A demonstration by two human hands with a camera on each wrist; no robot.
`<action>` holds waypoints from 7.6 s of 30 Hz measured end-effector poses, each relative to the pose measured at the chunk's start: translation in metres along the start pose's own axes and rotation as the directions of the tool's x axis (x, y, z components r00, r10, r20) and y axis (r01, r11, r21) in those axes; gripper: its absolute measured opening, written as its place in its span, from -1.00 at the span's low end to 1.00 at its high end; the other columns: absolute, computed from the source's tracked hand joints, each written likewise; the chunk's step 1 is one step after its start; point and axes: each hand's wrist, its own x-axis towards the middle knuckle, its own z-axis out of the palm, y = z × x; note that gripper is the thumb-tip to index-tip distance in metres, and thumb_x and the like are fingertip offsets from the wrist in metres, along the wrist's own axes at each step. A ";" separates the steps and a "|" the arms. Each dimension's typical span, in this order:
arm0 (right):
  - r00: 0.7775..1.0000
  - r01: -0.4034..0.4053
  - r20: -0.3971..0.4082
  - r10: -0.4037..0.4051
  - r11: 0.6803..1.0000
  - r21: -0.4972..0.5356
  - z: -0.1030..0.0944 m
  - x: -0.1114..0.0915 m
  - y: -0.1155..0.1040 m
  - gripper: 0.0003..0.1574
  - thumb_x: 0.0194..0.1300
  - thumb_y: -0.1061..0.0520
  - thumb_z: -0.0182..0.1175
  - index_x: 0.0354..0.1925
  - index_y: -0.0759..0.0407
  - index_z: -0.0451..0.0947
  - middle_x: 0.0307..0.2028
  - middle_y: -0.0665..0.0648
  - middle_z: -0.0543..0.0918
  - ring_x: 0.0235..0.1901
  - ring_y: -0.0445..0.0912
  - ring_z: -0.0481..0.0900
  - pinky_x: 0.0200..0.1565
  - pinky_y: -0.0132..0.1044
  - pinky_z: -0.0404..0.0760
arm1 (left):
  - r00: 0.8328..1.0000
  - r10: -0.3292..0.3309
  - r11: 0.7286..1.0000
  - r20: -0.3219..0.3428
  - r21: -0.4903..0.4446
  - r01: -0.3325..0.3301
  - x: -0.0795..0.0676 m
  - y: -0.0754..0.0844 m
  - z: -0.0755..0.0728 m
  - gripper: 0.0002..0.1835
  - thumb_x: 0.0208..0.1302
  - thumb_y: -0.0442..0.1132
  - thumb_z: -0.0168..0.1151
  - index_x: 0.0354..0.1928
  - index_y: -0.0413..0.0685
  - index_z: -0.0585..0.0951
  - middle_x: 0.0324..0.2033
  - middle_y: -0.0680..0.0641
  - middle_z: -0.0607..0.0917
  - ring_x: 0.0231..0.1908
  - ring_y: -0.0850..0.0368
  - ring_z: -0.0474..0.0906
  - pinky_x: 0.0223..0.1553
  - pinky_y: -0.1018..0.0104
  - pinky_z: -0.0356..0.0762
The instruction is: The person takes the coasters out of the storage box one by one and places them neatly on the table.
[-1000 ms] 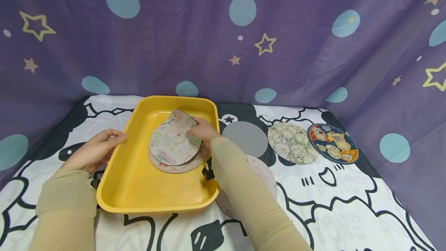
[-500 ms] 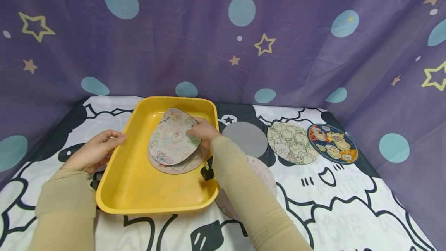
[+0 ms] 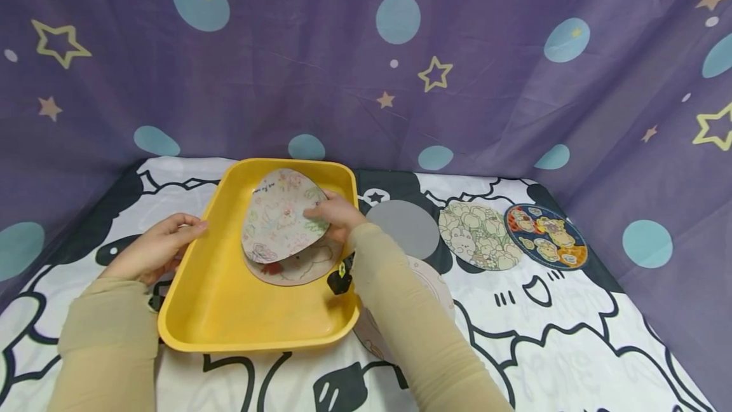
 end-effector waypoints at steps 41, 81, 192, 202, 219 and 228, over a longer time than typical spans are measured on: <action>0.972 0.190 0.044 -0.230 0.884 0.426 0.002 -0.035 -0.030 -0.34 0.39 0.50 -0.03 0.35 0.05 0.32 -0.10 0.10 0.60 -0.20 -0.10 0.67 -0.24 -0.32 0.68 | 0.998 0.065 0.998 0.005 -0.013 -0.065 0.001 0.000 0.001 -0.50 0.56 0.08 -0.12 0.12 -0.27 0.19 -0.31 0.05 0.64 -0.38 0.24 0.64 -0.39 0.24 0.65; 0.921 0.390 -0.254 -0.297 0.673 0.628 -0.049 -0.111 -0.023 -0.36 0.42 0.49 -0.14 0.34 0.04 0.21 0.08 0.13 0.52 -0.06 -0.08 0.68 -0.03 -0.22 0.69 | 1.000 0.030 1.000 0.009 0.003 -0.030 -0.003 0.002 0.000 -0.40 0.52 0.16 -0.10 0.18 -0.27 0.18 -0.22 -0.03 0.63 -0.32 0.18 0.62 -0.32 0.21 0.65; 0.876 0.345 -0.479 -0.048 0.757 0.555 -0.185 -0.252 0.058 -0.17 0.49 0.36 -0.07 0.44 -0.31 -0.08 -0.02 -0.09 0.64 0.01 -0.17 0.66 0.09 -0.17 0.63 | 1.000 0.007 1.000 0.005 -0.020 -0.007 0.001 -0.002 0.000 -0.41 0.49 0.20 -0.06 0.15 -0.20 0.21 -0.31 0.07 0.67 -0.35 0.14 0.65 -0.31 0.20 0.66; 0.877 0.373 -0.476 -0.068 0.720 0.585 -0.199 -0.259 0.062 -0.28 0.45 0.39 -0.02 0.31 -0.26 0.05 -0.05 -0.05 0.64 -0.02 -0.15 0.67 0.06 -0.20 0.64 | 1.000 0.017 1.000 0.007 -0.023 -0.017 0.000 -0.001 0.000 -0.45 0.51 0.18 -0.07 0.13 -0.19 0.21 -0.33 0.08 0.68 -0.37 0.15 0.66 -0.32 0.20 0.66; 0.859 0.336 -0.511 0.040 0.709 0.621 -0.212 -0.254 0.067 -0.31 0.48 0.39 -0.08 0.26 -0.34 0.11 -0.13 -0.06 0.67 -0.10 -0.16 0.70 -0.03 -0.17 0.67 | 0.999 0.031 0.999 0.012 -0.031 -0.031 0.000 -0.003 0.000 -0.46 0.52 0.16 -0.08 0.13 -0.20 0.21 -0.35 0.09 0.68 -0.39 0.16 0.67 -0.37 0.21 0.65; 0.839 0.304 -0.530 0.119 0.705 0.641 -0.218 -0.250 0.067 -0.22 0.47 0.39 -0.06 0.35 -0.38 0.09 -0.17 -0.07 0.70 -0.08 -0.19 0.69 0.02 -0.18 0.66 | 0.999 0.029 0.999 0.022 -0.040 -0.028 0.000 -0.002 0.000 -0.47 0.52 0.15 -0.08 0.14 -0.19 0.20 -0.33 0.10 0.68 -0.38 0.19 0.68 -0.35 0.22 0.67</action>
